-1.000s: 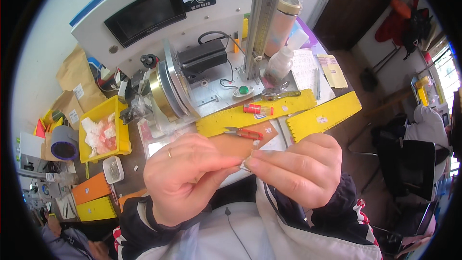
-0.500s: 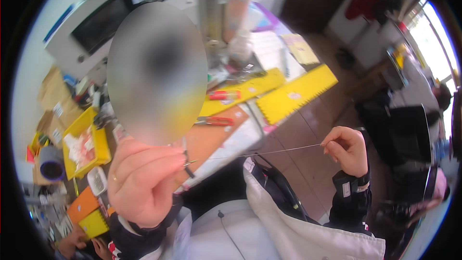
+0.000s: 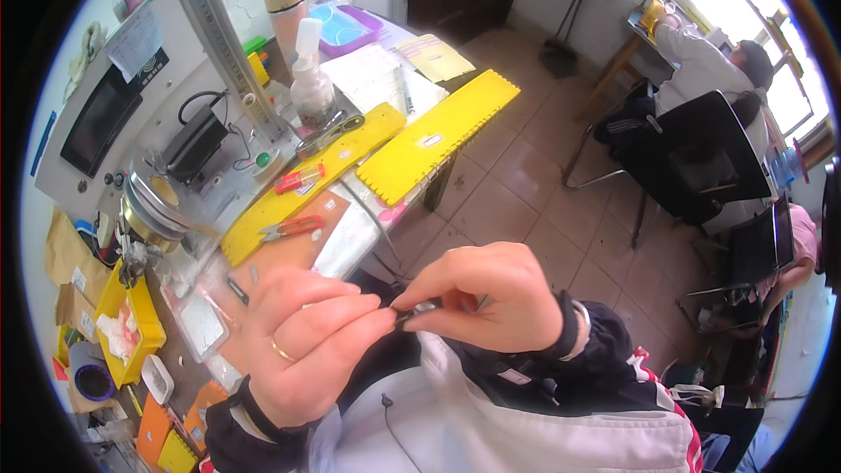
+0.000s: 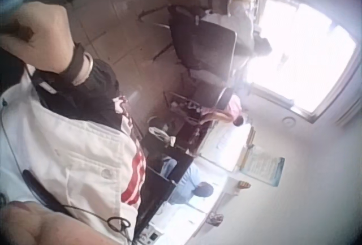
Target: Assembling and labeling small plastic and metal components at a workshop desk.
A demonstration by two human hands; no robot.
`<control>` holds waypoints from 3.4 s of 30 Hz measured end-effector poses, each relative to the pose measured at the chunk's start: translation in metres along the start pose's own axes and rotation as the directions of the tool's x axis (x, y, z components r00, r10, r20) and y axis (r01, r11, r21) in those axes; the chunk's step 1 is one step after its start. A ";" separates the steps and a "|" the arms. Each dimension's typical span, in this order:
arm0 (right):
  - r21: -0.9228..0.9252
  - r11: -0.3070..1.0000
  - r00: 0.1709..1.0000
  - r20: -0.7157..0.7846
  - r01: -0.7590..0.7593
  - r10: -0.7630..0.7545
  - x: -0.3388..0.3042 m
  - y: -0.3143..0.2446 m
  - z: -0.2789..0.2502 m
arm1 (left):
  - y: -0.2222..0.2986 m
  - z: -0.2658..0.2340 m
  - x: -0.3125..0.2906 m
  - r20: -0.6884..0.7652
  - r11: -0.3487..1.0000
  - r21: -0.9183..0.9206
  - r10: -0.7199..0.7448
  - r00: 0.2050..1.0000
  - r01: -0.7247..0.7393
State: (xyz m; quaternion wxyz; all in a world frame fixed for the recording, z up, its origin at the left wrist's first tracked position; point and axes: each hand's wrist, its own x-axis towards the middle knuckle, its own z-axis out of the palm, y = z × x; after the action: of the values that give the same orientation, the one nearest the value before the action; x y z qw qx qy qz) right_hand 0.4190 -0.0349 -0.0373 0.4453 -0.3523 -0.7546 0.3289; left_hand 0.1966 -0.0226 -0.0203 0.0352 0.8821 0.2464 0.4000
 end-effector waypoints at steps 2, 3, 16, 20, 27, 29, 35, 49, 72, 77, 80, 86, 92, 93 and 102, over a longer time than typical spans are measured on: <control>0.073 0.997 0.999 0.014 -0.034 0.033 -0.003 0.006 0.000 | 0.003 0.002 -0.001 -0.008 1.000 0.011 0.013 1.000 -0.012; 0.145 0.987 0.997 0.037 -0.074 0.070 -0.004 0.008 -0.002 | 0.005 0.004 0.000 -0.007 1.000 0.012 0.018 1.000 -0.018; 0.392 0.908 0.962 -0.155 -0.149 0.225 -0.030 0.051 -0.081 | -0.014 0.054 0.027 0.134 0.981 -0.058 -0.175 0.975 0.184; 0.138 0.986 0.762 -0.647 0.094 0.018 -0.045 0.071 -0.164 | -0.058 0.084 0.011 0.286 0.959 0.049 -0.280 0.917 0.278; -0.197 0.878 0.698 -0.690 -0.436 0.192 -0.016 0.164 -0.189 | -0.100 0.135 0.007 0.461 0.943 0.163 -0.333 0.822 0.290; -0.097 0.902 0.738 -0.615 -0.420 0.277 -0.012 0.211 -0.174 | -0.104 0.140 0.006 0.520 0.929 0.146 -0.365 0.772 0.340; 0.291 0.888 0.720 -0.521 -0.356 0.459 0.017 0.291 -0.147 | -0.099 0.133 0.022 0.564 0.912 0.155 -0.396 0.724 0.379; -0.079 0.941 0.775 -0.592 -0.329 0.222 0.021 0.327 -0.133 | -0.102 0.129 0.026 0.581 0.901 0.114 -0.402 0.708 0.418; -0.759 0.601 0.878 0.083 -0.252 0.472 0.207 0.234 -0.074 | -0.104 0.137 0.015 0.487 0.913 0.125 -0.397 0.778 0.388; -0.739 0.638 0.900 0.101 -0.218 0.425 0.206 0.256 -0.071 | -0.109 0.139 0.012 0.479 0.910 0.103 -0.400 0.782 0.402; -0.225 0.808 0.828 0.012 -0.544 0.560 0.203 0.228 -0.095 | -0.112 0.137 0.008 0.488 0.908 0.118 -0.406 0.773 0.403; 0.909 0.318 0.906 0.128 -0.270 0.404 0.127 0.209 -0.122 | -0.114 0.137 0.006 0.494 0.903 0.112 -0.413 0.765 0.415; 0.595 0.739 0.842 -0.182 -0.316 0.507 0.084 0.226 -0.086 | -0.112 0.139 0.010 0.494 0.907 0.106 -0.403 0.770 0.407; 0.594 0.739 0.838 -0.187 -0.319 0.512 0.083 0.229 -0.084 | -0.112 0.140 0.011 0.493 0.907 0.107 -0.403 0.771 0.406; 0.263 0.928 0.899 -0.281 -0.265 0.336 0.080 0.235 -0.070 | -0.110 0.137 0.015 0.505 0.896 0.109 -0.423 0.752 0.431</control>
State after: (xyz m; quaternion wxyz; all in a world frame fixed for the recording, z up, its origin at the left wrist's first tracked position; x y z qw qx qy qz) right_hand 0.5102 0.1700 -0.1650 0.5414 -0.4628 -0.5675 0.4131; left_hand 0.2593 0.0997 -0.1314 0.1966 0.8763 0.4196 0.1316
